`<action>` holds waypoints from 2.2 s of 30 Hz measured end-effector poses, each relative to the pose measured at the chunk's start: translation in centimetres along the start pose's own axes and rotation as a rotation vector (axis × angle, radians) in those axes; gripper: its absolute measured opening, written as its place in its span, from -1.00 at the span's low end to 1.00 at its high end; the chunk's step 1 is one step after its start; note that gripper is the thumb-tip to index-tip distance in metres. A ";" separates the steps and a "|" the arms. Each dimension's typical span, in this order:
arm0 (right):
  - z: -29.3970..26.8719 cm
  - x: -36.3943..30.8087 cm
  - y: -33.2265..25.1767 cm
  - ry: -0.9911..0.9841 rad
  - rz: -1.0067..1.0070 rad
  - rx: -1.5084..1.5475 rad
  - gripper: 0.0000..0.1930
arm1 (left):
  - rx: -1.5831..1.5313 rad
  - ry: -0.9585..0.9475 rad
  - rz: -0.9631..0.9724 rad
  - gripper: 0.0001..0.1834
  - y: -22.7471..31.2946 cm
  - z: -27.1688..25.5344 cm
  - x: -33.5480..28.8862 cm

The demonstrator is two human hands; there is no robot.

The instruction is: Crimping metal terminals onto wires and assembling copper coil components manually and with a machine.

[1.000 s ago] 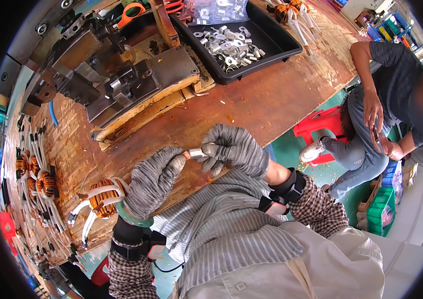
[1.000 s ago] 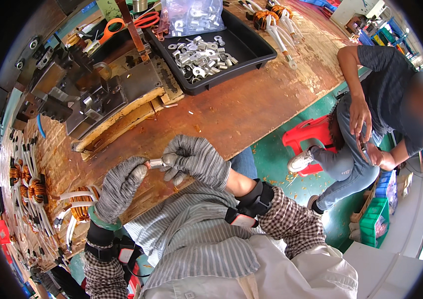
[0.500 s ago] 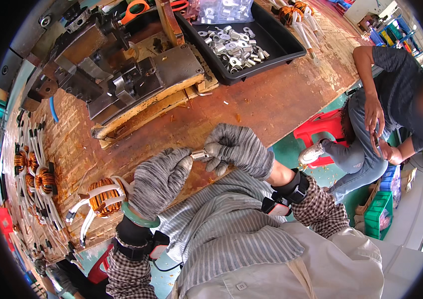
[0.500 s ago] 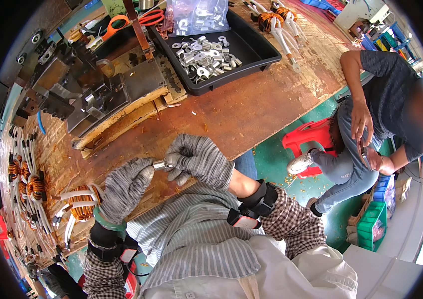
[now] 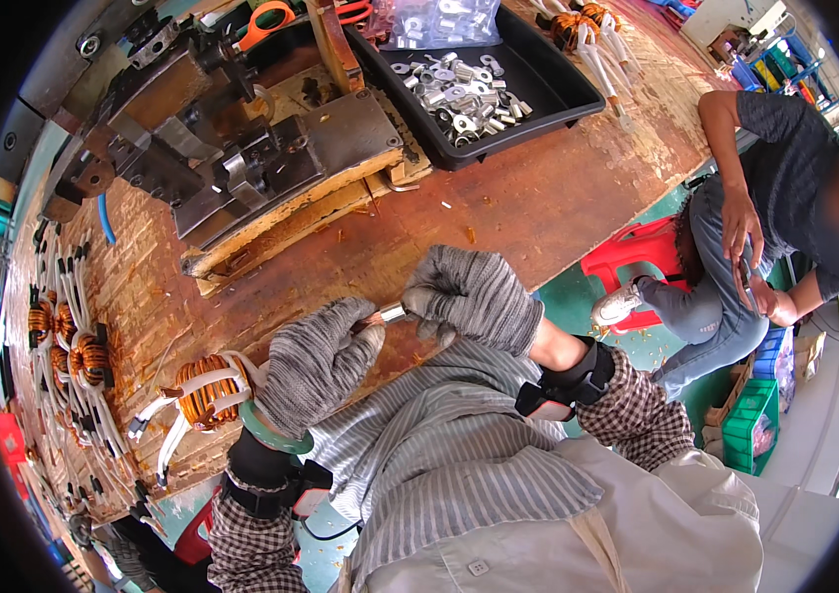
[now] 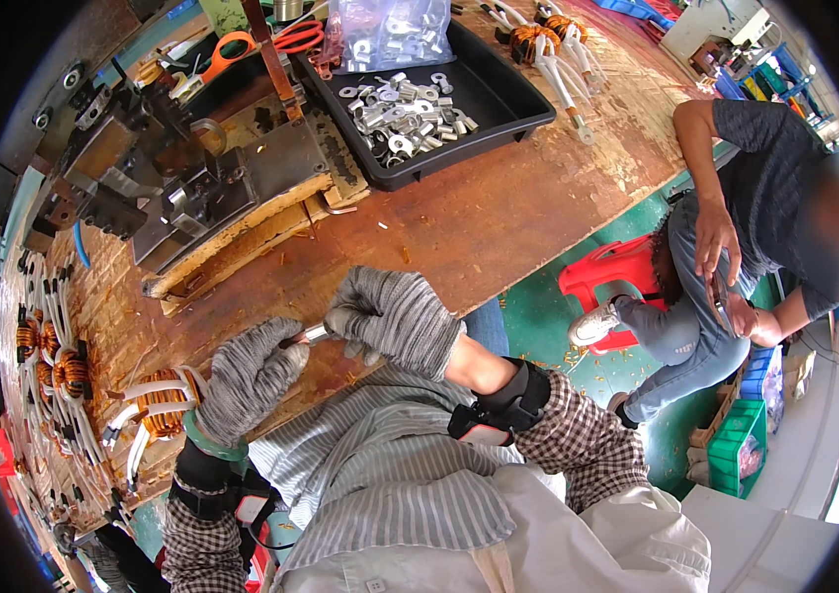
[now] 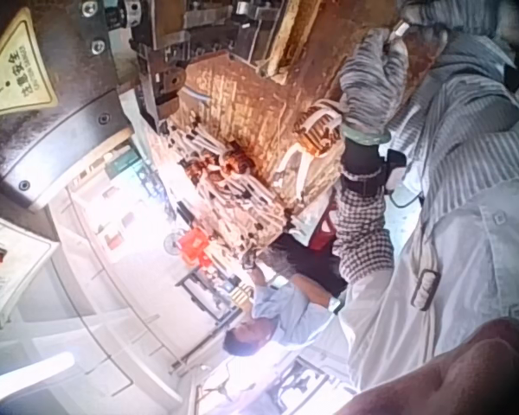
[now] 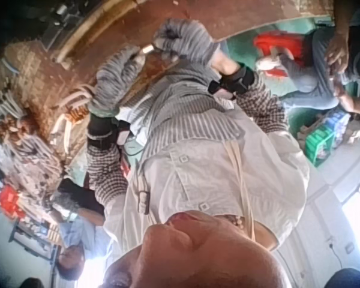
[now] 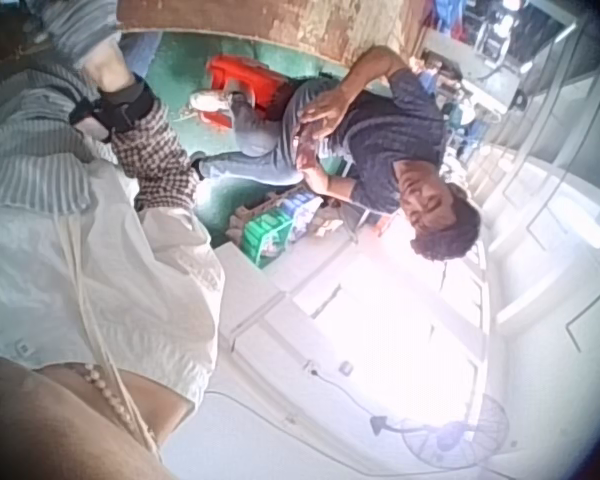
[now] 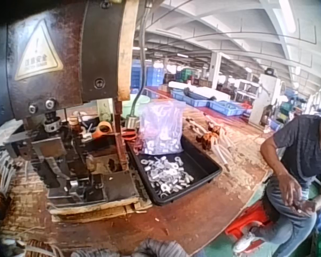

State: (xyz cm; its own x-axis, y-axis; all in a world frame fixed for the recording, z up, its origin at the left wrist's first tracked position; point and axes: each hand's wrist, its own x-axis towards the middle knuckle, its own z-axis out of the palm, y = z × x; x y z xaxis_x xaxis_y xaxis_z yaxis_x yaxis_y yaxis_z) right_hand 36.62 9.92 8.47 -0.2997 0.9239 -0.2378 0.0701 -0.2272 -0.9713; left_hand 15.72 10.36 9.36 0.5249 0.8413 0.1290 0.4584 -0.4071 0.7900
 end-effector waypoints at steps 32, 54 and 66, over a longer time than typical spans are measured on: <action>0.6 1.0 0.8 -0.300 0.133 0.229 -0.74 | 1.022 0.460 0.091 -0.26 0.5 -5.7 -13.0; -1.3 2.4 -4.2 -0.203 -0.106 0.064 -0.74 | 0.159 0.254 -0.295 -0.50 1.1 -14.2 -10.0; 0.0 12.2 -8.3 -0.243 -0.087 0.460 -0.81 | 0.564 0.266 -0.194 -0.22 -2.2 -23.1 -5.4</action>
State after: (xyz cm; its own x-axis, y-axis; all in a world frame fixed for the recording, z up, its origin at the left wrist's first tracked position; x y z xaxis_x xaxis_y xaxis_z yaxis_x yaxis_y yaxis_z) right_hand 32.41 23.12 13.58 -0.5018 0.8597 -0.0954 -0.3734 -0.3148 -0.8726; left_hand -4.72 14.91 20.75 0.2330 0.9480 0.2166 0.8709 -0.3026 0.3872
